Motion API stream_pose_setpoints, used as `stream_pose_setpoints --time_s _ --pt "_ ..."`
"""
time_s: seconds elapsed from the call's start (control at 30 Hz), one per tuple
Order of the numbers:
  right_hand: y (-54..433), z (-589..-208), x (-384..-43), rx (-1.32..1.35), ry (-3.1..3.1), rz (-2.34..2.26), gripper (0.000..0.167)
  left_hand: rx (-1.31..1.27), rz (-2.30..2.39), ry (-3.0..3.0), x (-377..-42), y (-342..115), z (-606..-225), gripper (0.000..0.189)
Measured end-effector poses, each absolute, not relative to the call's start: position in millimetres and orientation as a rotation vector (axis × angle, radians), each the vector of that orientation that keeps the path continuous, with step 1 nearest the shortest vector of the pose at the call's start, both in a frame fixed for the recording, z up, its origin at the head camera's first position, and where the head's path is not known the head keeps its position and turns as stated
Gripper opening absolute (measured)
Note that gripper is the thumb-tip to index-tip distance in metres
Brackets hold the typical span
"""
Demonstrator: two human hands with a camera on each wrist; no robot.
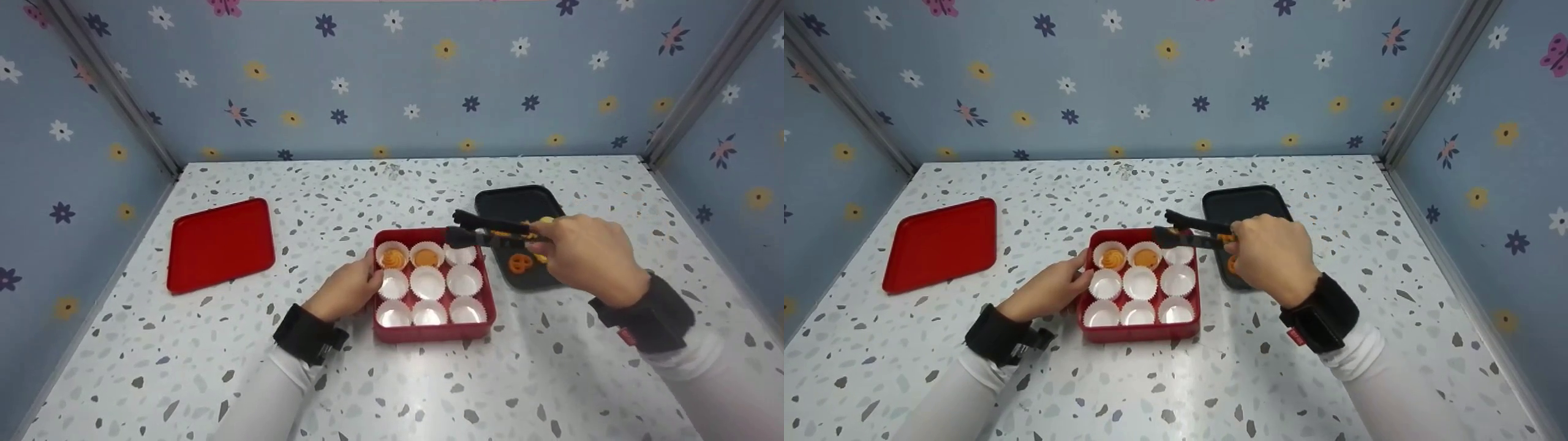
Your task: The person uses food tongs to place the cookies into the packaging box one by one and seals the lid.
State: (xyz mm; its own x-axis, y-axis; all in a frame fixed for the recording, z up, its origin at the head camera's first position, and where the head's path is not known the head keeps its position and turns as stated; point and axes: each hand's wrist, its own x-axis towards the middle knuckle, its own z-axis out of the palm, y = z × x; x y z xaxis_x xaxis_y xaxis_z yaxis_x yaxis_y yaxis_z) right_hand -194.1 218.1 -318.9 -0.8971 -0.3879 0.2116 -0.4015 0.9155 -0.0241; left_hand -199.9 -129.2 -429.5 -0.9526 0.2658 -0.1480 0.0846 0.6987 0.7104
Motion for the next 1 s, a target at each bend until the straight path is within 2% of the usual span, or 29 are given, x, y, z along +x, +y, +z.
stream_pose_setpoints --time_s 0.1,0.4,1.0 --pt "212 -331 -193 0.623 -2.857 0.031 0.020 0.290 1.080 2.682 -200 -129 -430 0.045" --pt "201 -349 -187 0.707 -2.650 -0.154 0.026 0.281 1.088 2.675 -201 -129 -431 0.046" --pt "189 -355 -190 0.718 -2.675 -0.274 0.024 0.296 1.078 2.682 -199 -130 -428 0.044"
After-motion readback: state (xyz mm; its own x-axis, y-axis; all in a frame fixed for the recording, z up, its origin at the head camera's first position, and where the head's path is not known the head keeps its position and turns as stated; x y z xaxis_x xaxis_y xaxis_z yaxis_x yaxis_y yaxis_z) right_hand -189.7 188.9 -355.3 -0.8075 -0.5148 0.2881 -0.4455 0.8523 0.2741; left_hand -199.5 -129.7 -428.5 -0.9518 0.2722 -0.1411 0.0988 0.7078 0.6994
